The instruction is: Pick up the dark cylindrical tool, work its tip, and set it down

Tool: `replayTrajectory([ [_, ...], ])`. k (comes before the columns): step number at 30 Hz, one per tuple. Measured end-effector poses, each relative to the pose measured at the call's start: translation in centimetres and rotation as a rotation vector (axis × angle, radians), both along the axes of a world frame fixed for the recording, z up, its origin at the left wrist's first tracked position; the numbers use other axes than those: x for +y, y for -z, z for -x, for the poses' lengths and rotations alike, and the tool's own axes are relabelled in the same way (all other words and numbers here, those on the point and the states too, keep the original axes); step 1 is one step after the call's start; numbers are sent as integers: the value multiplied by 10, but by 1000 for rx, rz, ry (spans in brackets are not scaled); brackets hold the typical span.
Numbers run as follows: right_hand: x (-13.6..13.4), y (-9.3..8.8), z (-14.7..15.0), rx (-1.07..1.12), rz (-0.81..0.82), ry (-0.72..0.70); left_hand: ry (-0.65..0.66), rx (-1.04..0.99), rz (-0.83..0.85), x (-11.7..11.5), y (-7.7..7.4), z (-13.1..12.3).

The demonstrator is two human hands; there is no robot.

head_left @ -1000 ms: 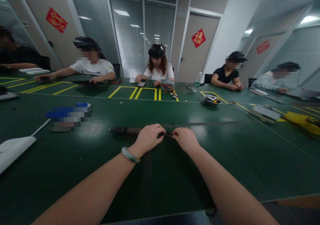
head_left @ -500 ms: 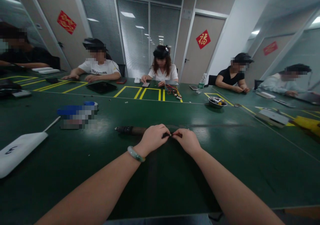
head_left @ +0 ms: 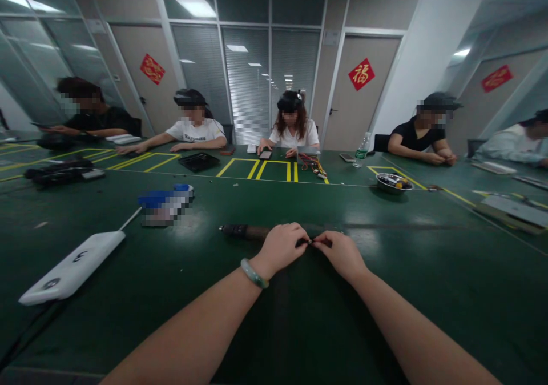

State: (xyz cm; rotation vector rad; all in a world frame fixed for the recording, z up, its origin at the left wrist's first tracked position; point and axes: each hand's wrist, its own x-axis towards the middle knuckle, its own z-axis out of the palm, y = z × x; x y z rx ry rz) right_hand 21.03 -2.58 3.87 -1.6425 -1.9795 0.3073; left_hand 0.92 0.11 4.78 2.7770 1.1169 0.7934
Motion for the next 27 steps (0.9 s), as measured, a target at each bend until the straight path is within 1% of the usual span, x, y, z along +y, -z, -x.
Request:
replayTrajectory([
  [7,1,2,-2,77,58,19,7,4,6,-1,-3,0],
  [12,2,6,-2,100,88,35,9,29,-2,0,0,0],
  [16,1,7,0,88,72,38,9,25,-12,2,2,1],
  [23,0,3,2,78,73,49,17,35,-80,-2,-1,-1],
  [27,-1,1,3,82,77,67,20,29,-81,-2,1,-1],
])
